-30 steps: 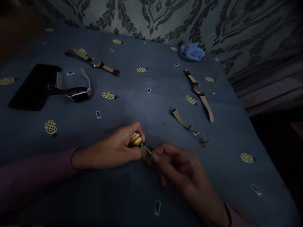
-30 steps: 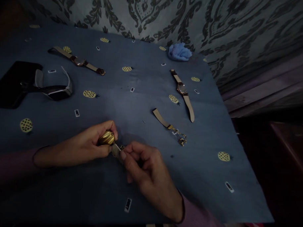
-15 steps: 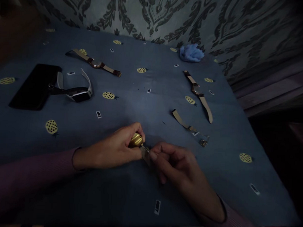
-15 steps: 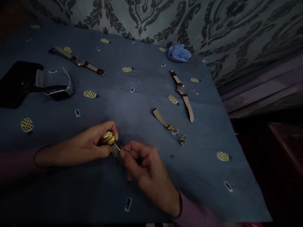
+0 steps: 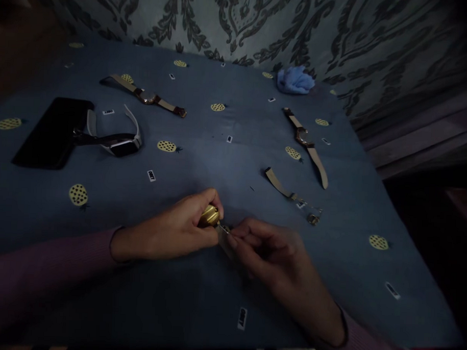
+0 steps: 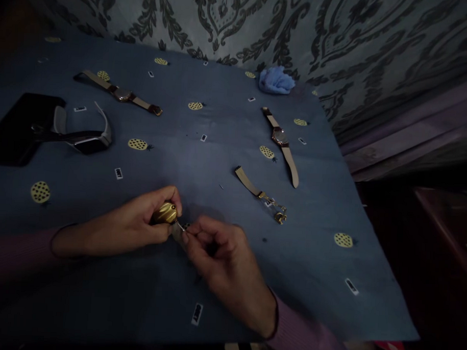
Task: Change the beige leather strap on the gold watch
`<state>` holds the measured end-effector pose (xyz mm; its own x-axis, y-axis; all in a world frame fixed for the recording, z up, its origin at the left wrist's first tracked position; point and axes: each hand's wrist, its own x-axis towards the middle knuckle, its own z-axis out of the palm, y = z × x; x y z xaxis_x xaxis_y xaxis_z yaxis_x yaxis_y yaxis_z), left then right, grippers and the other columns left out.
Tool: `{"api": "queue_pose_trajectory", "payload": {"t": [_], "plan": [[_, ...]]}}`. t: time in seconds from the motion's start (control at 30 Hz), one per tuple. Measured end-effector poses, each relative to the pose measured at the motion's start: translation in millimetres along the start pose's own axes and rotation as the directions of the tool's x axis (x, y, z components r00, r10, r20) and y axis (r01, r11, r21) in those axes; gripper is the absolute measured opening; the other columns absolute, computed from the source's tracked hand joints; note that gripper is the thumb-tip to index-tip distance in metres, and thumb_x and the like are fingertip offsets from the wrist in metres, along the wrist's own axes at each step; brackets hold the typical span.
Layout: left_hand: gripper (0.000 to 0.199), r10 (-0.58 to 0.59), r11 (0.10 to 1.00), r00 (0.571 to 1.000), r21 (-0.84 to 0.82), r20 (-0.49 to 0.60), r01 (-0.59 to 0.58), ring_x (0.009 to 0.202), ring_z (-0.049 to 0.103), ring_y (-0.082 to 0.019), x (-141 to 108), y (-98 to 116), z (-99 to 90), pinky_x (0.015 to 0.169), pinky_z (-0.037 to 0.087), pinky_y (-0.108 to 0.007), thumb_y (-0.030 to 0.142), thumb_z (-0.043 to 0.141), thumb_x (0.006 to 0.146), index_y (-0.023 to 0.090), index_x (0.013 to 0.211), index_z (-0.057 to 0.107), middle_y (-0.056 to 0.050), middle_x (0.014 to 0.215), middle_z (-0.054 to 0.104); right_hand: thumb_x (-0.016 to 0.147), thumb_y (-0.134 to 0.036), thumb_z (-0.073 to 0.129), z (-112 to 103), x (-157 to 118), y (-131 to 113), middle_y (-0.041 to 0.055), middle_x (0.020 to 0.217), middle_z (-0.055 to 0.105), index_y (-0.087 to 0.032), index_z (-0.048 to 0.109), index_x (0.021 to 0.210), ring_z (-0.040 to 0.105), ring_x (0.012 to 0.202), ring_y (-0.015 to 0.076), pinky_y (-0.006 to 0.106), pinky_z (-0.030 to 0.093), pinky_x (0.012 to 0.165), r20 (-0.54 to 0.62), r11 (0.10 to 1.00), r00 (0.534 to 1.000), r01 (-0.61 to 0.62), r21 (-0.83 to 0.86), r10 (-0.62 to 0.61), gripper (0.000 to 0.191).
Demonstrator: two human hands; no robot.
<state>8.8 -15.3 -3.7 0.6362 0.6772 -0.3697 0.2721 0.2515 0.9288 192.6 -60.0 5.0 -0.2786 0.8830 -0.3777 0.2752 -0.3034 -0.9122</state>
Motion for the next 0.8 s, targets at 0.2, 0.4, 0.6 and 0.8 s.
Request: {"api": "queue_pose_trajectory", "payload": {"t": [0.2,0.4,0.6,0.8], "plan": [[0.015,-0.001,1.0,1.0,-0.018,0.012,0.002,0.052,0.031,-0.007,-0.7,-0.4,-0.1,0.044,0.026,-0.017,0.012,0.05,0.078,0.021,0.089,0.044,0.01,0.062,0.037,0.083,-0.051,0.066,0.2,0.5,0.2,-0.0057,0.05,0.037,-0.018,0.054,0.061,0.031,0.047,0.0083,0.023,0.025,0.043,-0.02,0.996,0.998,0.051,-0.075,-0.053,0.041],[0.016,-0.002,1.0,1.0,-0.005,0.023,0.002,0.052,0.032,-0.007,-1.2,-0.3,-1.3,0.045,0.027,-0.017,0.012,0.05,0.077,0.021,0.089,0.044,0.01,0.062,0.037,0.084,-0.05,0.065,-0.7,1.3,2.1,-0.0046,0.051,0.038,-0.019,0.054,0.059,0.032,0.048,0.0092,0.023,0.027,0.044,-0.013,0.993,0.996,0.085,-0.083,-0.086,0.042],[0.015,-0.002,1.0,1.0,0.009,0.014,0.002,0.052,0.031,-0.006,-1.1,2.6,-1.4,0.045,0.026,-0.017,0.012,0.049,0.076,0.021,0.088,0.044,0.01,0.062,0.037,0.088,-0.038,0.062,-2.7,1.4,6.9,-0.0041,0.052,0.039,-0.018,0.057,0.061,0.033,0.049,0.0094,0.023,0.03,0.045,-0.016,0.983,0.99,0.137,-0.124,-0.14,0.034],[0.015,-0.028,1.0,1.0,0.011,0.013,0.028,0.053,0.032,-0.007,-1.0,2.9,-2.8,0.046,0.028,-0.018,0.013,0.05,0.077,0.021,0.089,0.045,0.01,0.063,0.038,0.087,-0.031,0.062,-3.3,2.8,8.0,-0.0036,0.052,0.04,-0.018,0.06,0.06,0.035,0.049,0.01,0.023,0.032,0.044,-0.039,0.973,0.985,0.159,-0.164,-0.168,0.03]]}}
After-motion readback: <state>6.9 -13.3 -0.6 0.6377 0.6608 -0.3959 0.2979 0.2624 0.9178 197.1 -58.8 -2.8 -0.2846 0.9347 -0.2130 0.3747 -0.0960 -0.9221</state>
